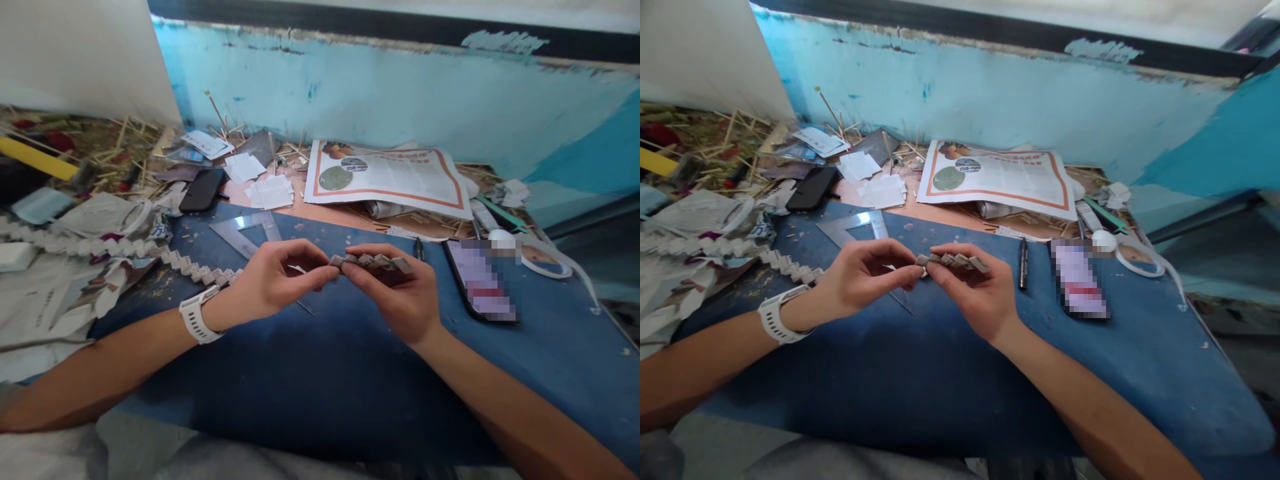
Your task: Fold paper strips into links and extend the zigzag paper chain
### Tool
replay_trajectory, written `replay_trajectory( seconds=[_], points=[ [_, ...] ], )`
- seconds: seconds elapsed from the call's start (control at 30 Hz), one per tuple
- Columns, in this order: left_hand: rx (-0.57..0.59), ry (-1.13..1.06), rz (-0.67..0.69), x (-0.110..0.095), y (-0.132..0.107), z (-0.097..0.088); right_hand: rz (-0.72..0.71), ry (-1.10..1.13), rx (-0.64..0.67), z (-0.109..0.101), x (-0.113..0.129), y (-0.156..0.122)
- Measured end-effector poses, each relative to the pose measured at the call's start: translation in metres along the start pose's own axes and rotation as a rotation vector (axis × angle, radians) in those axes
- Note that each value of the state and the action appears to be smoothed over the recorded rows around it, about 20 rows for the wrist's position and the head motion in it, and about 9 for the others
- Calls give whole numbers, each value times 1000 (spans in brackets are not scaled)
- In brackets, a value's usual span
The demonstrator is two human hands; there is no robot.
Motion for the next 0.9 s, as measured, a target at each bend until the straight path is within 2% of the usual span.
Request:
replay_trajectory(
  seconds=[0.3, 0.57, 0.73, 0.9],
  points=[
    [98, -101, -78, 3, 0, 5, 95, 80, 72, 5, -12, 5],
    [64, -241, -192, 10, -2, 8, 168, 174, 2, 5, -20, 3],
    [57, -306, -199, 10, -2, 10, 153, 118, -10, 4, -17, 1],
    [50, -238, -160, 10, -1, 4, 122, 86, 28, 3, -12, 4]
  ],
)
Point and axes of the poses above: each hand's wrist, its own y-axis towards the middle knuckle, its own z-axis out of the palm, x = y × z, the point moved 8 cm from there along y, towards the middle knuckle, and after that the axes turned 14 degrees about z, right-handed, at the moved point
